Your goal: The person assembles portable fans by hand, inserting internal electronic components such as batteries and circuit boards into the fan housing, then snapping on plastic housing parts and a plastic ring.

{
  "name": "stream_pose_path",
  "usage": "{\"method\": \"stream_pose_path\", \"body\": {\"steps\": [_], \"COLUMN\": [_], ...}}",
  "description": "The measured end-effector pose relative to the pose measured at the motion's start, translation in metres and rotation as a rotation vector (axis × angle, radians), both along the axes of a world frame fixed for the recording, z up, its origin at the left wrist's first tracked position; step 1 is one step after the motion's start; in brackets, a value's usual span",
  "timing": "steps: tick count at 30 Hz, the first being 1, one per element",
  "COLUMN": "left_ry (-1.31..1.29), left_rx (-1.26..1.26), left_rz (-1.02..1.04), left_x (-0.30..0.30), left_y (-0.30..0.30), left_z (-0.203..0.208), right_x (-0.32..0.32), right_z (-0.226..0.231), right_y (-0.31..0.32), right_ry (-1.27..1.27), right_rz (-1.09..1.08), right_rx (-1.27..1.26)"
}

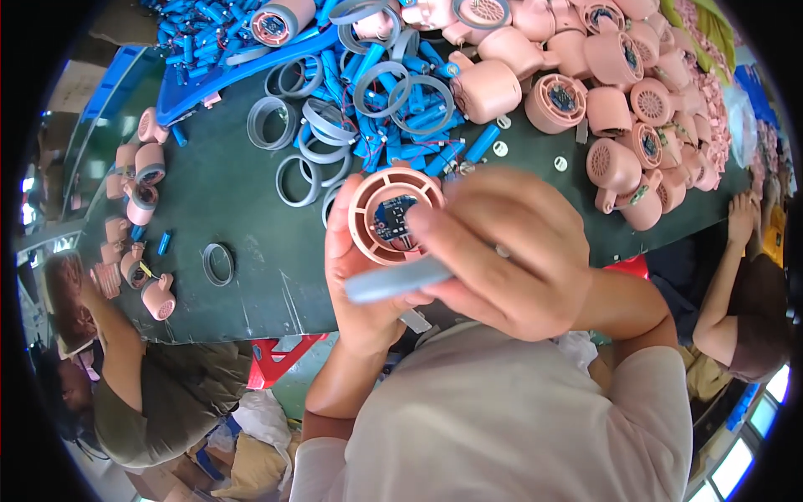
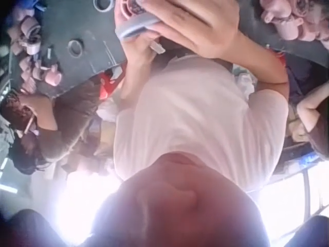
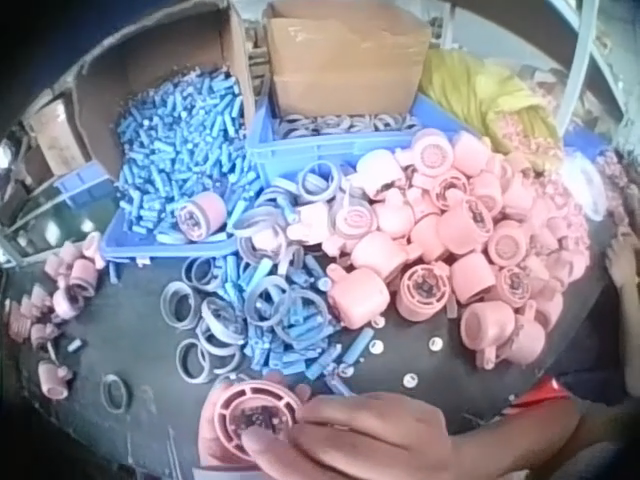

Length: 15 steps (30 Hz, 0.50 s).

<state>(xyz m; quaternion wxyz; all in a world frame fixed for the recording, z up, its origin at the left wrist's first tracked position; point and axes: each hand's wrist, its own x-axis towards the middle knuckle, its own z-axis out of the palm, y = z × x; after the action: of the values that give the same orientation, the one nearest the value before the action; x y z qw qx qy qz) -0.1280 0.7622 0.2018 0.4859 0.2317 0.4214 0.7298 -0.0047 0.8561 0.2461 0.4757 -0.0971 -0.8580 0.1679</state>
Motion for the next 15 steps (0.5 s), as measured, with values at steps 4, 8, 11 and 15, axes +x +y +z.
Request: {"method": "stream_pose_path", "body": {"steps": [4,8,11,15], "left_ry": [-0.143,-0.14,-0.044,-0.272], "left_rx": [0.02,0.006,-0.062,-0.198], "left_rz": [-0.014,-0.058,0.005,-0.069], "left_x": [0.007,0.006,0.009,0.003], "left_y": [-0.001,-0.011,-0.012,-0.014], "left_z": [0.004,0.007,0.013,0.012], "right_x": [-0.008,-0.012,-0.008,-0.008], "right_z": [-0.001,0.0,0.004,0.027], "right_y": [0.013,0.019,0.019,0.028], "right_ry": [0.072,0.075,0.007,-0.213], "right_rz": [0.146,0.244,0.27,0.454], "right_rx": [0.074,-0.005,0.003,-0.059]}}
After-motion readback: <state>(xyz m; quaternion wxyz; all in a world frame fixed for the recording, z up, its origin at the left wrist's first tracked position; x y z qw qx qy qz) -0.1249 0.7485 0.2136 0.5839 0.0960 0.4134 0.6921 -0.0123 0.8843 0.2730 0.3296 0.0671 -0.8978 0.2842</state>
